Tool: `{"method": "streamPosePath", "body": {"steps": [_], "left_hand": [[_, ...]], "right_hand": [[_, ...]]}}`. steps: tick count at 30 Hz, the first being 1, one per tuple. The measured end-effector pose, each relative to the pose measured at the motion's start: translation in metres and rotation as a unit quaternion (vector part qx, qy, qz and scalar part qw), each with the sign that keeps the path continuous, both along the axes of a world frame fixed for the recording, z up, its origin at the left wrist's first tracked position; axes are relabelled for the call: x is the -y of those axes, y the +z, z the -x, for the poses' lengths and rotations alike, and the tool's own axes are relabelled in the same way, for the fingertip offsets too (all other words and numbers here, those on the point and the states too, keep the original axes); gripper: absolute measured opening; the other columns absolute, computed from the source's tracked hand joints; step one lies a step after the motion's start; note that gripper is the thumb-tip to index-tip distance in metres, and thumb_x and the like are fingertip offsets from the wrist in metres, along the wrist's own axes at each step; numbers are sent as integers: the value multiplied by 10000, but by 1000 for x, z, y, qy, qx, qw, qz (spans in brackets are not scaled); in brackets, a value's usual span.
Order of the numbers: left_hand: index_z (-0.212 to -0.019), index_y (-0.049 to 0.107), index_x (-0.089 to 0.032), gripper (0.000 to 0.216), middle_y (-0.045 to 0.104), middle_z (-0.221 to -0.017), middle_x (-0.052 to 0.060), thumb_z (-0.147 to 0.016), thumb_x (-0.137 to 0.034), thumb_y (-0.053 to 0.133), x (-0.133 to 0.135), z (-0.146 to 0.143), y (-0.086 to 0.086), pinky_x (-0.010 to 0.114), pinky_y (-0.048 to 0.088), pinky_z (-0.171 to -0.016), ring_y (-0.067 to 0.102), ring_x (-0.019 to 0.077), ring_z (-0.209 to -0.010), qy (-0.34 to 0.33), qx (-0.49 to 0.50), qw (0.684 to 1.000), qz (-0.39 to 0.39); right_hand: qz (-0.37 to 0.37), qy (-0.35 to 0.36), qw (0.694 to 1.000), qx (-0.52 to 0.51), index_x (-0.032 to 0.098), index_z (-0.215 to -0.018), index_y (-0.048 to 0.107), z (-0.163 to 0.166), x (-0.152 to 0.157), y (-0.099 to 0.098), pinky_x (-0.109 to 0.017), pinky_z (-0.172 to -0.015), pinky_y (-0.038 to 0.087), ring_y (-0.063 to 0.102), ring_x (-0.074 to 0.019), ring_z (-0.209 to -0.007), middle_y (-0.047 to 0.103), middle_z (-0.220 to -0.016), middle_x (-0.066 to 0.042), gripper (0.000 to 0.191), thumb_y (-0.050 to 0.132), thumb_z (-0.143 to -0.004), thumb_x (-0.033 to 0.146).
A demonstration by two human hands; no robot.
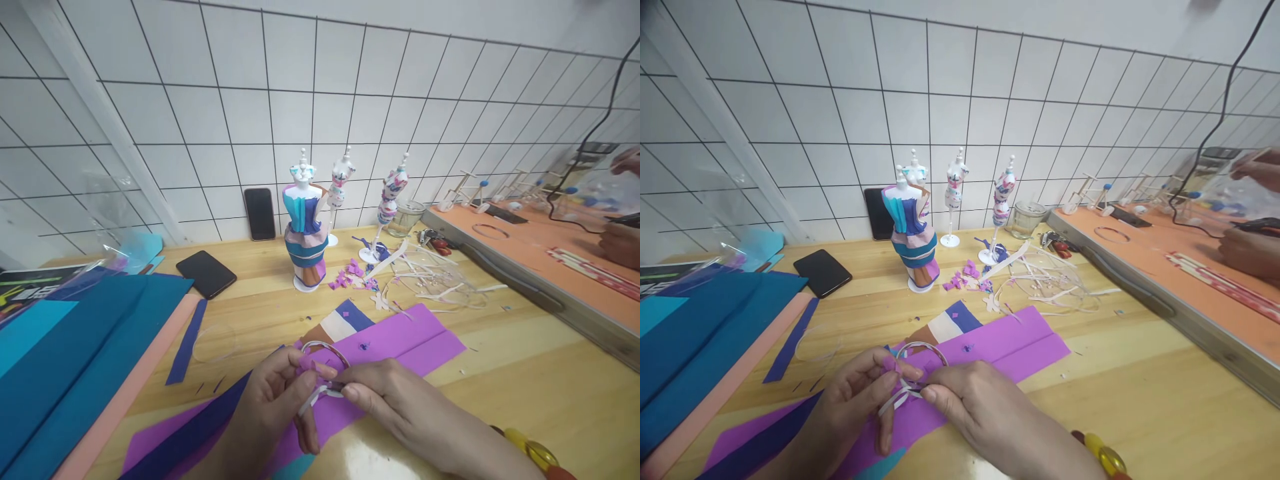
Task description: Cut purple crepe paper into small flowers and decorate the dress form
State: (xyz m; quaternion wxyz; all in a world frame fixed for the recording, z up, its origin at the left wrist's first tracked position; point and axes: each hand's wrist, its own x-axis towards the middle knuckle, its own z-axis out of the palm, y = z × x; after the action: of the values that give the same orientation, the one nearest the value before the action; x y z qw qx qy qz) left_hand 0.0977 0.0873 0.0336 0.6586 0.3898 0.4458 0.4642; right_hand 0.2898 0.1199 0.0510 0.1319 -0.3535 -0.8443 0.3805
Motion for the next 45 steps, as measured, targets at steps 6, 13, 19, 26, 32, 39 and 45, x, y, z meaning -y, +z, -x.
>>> {"method": "streamPosePath", "body": {"steps": [6, 13, 19, 26, 32, 39, 45], "left_hand": [[-761, 599, -156, 311, 624, -551, -20, -737, -450, 695, 0, 0, 1, 179, 426, -358, 538, 88, -329, -3, 10, 1000, 3], [-801, 595, -156, 285, 651, -553, -23, -748, -417, 699, 0, 1, -1, 172, 421, -352, 537, 83, -315, -8, 29, 1000, 5], [-774, 572, -153, 295, 719, -914, 47, -739, -413, 707, -2, 1, -4, 167, 412, -325, 562, 66, -323, 12, 51, 999, 11], [-780, 552, -165, 316, 718, -795, 32, -745, -449, 685, -3, 3, -4, 168, 400, -316, 543, 73, -304, 20, 25, 999, 2], [-803, 569, -172, 246, 588, -446, -40, -790, -407, 641, -3, 8, 2, 174, 417, -333, 532, 106, -307, 15, -22, 999, -24], [-773, 551, -156, 349, 626, -691, 17, -735, -492, 641, -11, 15, 13, 167, 402, -295, 605, 127, -380, -13, -80, 996, -26], [-763, 499, -164, 320, 588, -824, 28, -784, -478, 562, -12, 30, 31, 143, 360, -307, 630, 114, -433, -35, -181, 982, -37]], "right_hand": [[24, -2, 999, -29, 197, -965, 663, 2, -1, 4, -274, -721, 473, 650, -171, -771, 720, -895, -22, 350, 355, -1002, 359], [18, -12, 999, -25, 218, -1057, 672, 2, -1, 2, -295, -747, 489, 664, -197, -812, 734, -946, -41, 341, 376, -991, 376], [7, -24, 1000, -2, 216, -1046, 664, 2, 1, 6, -301, -738, 478, 650, -198, -782, 724, -914, -46, 305, 398, -981, 352], [7, -20, 1000, 14, 215, -925, 650, 3, 2, 2, -257, -590, 431, 601, -169, -661, 699, -798, 1, 144, 573, -890, 332], [7, -15, 1000, -8, 246, -957, 658, 1, 1, 1, -219, -591, 436, 618, -169, -716, 706, -838, 24, 350, 824, -657, 314], [-99, -14, 994, 53, 191, -721, 572, -1, -2, -13, -196, -533, 353, 551, -116, -583, 641, -686, 26, 197, 520, -732, 1], [-181, -82, 969, 147, 188, -698, 577, -8, -1, -28, -251, -534, 317, 599, -176, -600, 683, -668, -25, 190, 498, -676, 17]]}}
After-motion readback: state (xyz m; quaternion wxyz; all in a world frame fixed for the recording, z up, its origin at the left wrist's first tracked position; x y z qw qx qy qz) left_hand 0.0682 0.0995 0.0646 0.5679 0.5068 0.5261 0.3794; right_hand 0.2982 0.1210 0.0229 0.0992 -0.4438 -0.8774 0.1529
